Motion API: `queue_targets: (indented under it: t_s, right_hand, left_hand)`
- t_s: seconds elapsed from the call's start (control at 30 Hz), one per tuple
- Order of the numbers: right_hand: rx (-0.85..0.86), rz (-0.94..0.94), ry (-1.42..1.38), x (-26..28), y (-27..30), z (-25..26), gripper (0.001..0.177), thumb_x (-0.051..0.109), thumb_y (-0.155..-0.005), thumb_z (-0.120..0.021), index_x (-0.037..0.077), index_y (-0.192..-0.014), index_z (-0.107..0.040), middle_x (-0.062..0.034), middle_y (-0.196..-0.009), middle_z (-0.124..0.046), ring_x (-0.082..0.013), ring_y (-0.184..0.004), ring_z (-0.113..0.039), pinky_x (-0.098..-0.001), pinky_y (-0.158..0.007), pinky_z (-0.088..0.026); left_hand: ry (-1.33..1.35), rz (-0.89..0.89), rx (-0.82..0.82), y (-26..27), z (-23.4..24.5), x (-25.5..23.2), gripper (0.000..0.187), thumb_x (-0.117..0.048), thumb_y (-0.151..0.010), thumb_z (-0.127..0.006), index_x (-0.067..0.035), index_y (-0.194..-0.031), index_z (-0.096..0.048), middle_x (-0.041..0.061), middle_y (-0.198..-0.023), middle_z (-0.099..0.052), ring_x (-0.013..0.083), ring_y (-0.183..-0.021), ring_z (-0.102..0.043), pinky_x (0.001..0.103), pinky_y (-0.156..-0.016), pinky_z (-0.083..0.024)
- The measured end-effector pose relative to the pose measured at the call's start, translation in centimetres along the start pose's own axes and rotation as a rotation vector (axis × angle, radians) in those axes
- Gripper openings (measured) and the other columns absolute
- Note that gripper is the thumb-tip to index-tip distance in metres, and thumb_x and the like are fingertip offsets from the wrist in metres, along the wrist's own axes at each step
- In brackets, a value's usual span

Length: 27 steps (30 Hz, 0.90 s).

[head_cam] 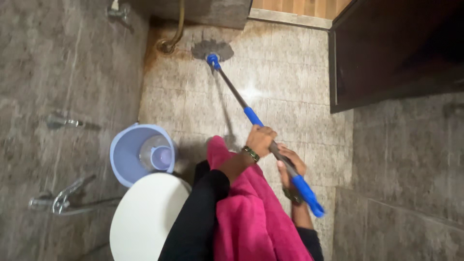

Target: The person mops a tiled bathroom floor using a blue handled mop, moving around a toilet, a bucket, and floor drains.

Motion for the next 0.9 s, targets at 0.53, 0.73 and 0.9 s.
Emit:
queue_targets:
  t_s: [0.53, 0.73, 0.9]
  right_hand:
    - [0.221, -0.09, -0.054, 16.7, 11.2, 16.7, 0.013, 0.004, -0.097, -0.063, -0.002, -0.086, -0.064, -0.0254, -0.101, -0.074, -0.038, -0.114, -0.073, -0.0637, -0.115, -0.049]
    - [0.029, -0.054, -0.185, 16.1, 6.2, 12.3, 0.015, -0.007, -0.099, -0.059, -0.001, -0.085, -0.059, -0.0184, -0.087, -0.073, -0.0311, -0.1, -0.074, -0.0632, -0.117, -0.052]
    - [0.158, -0.07, -0.019, 14.4, -0.7, 5.4, 0.007, -0.007, -0.091, -0.061, -0.002, -0.086, -0.062, -0.0204, -0.096, -0.074, -0.0365, -0.111, -0.072, -0.0562, -0.111, -0.052]
  left_hand:
    - [0.421, -0.334, -0.204, 7.3, 2.6, -22.7, 0.019, -0.026, -0.085, -0.076, -0.013, -0.077, -0.064, 0.002, -0.073, -0.065, 0.0225, -0.07, -0.065, 0.038, -0.071, -0.045]
    - [0.446, -0.361, -0.306, 4.0, 5.2, -17.3, 0.017, -0.023, -0.075, -0.076, -0.012, -0.078, -0.063, 0.003, -0.074, -0.065, 0.0235, -0.071, -0.066, 0.039, -0.07, -0.046]
    - [0.341, -0.37, -0.341, 0.8, 7.5, -9.0, 0.02, -0.021, -0.077, -0.077, -0.014, -0.071, -0.059, 0.003, -0.07, -0.061, 0.023, -0.066, -0.063, 0.04, -0.067, -0.044]
Point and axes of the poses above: each hand's wrist, its own y-axis away from the middle knuckle, its own z-axis out of the back of the hand, x = y × z, the point moved 8 cm from there along -y, towards the middle knuckle
